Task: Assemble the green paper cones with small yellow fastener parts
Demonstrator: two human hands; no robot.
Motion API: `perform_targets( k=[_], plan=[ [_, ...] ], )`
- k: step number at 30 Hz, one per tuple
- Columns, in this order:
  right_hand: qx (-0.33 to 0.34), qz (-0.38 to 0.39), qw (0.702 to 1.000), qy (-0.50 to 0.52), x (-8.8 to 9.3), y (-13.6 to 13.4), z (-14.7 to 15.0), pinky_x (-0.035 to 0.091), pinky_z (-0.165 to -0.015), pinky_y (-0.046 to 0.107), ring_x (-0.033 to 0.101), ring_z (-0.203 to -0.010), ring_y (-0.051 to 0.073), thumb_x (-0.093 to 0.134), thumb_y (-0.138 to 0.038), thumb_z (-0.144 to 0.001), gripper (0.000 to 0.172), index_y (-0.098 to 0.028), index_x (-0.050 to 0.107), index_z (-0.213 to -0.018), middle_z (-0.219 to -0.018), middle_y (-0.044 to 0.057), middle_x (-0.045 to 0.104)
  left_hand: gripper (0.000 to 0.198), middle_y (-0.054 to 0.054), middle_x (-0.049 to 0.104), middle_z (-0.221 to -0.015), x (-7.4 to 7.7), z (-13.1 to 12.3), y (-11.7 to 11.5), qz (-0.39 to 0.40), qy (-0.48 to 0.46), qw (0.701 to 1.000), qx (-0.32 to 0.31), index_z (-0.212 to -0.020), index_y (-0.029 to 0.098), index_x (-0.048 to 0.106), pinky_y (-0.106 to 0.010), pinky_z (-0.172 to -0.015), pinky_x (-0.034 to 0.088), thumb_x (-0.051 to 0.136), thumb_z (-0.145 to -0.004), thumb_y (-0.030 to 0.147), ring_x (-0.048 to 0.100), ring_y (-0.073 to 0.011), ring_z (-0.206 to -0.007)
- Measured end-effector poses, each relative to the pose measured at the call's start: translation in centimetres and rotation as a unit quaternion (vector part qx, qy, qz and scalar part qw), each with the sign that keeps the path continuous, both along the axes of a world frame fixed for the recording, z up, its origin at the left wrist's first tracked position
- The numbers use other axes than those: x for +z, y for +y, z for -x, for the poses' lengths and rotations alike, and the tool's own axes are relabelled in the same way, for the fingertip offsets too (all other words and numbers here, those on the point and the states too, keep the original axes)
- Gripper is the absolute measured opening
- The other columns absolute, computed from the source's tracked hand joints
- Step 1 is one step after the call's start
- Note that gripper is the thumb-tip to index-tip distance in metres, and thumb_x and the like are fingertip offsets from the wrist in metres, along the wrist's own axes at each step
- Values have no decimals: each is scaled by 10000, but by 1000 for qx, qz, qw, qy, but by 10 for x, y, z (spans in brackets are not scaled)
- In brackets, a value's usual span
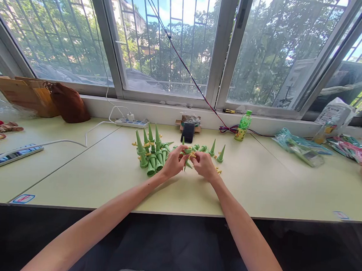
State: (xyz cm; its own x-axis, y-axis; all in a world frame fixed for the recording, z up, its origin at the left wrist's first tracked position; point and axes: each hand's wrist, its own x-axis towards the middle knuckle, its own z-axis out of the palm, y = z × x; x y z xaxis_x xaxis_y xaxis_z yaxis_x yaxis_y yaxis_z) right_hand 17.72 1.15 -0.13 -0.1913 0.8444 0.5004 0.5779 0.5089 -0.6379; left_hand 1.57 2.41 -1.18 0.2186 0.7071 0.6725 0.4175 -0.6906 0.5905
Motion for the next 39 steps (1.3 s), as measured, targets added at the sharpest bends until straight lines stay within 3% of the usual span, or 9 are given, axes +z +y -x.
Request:
perform_targets(
  k=[13,26,39],
  plan=[
    [13,4,1000,8,0,-1,2,298,-515,262,419,-499,120,518,-366,-863,287,-186,540,-641,-519,-13,517,138,-15,570,-852,2,-1,-1,16,-15,1000,7,-1017,189,536,-225,-580,442,531,-887,232,485,-86,-572],
    [11,-25,999,18,2,-2,0,364,-566,250,468,-560,125,529,-403,-892,257,-172,633,-852,-665,7,606,130,-28,588,-877,7,-2,-5,45,-25,999,10,-1005,184,528,-222,-555,450,522,-895,253,522,-94,-593],
    [-2,-45,999,29,-2,4,-3,394,-585,262,522,-596,148,472,-405,-930,271,-195,609,-827,-692,18,623,146,-26,588,-894,4,-2,-3,27,-15,1000,-4,-1016,180,526,-225,-536,440,535,-887,247,492,-71,-537]
  ],
)
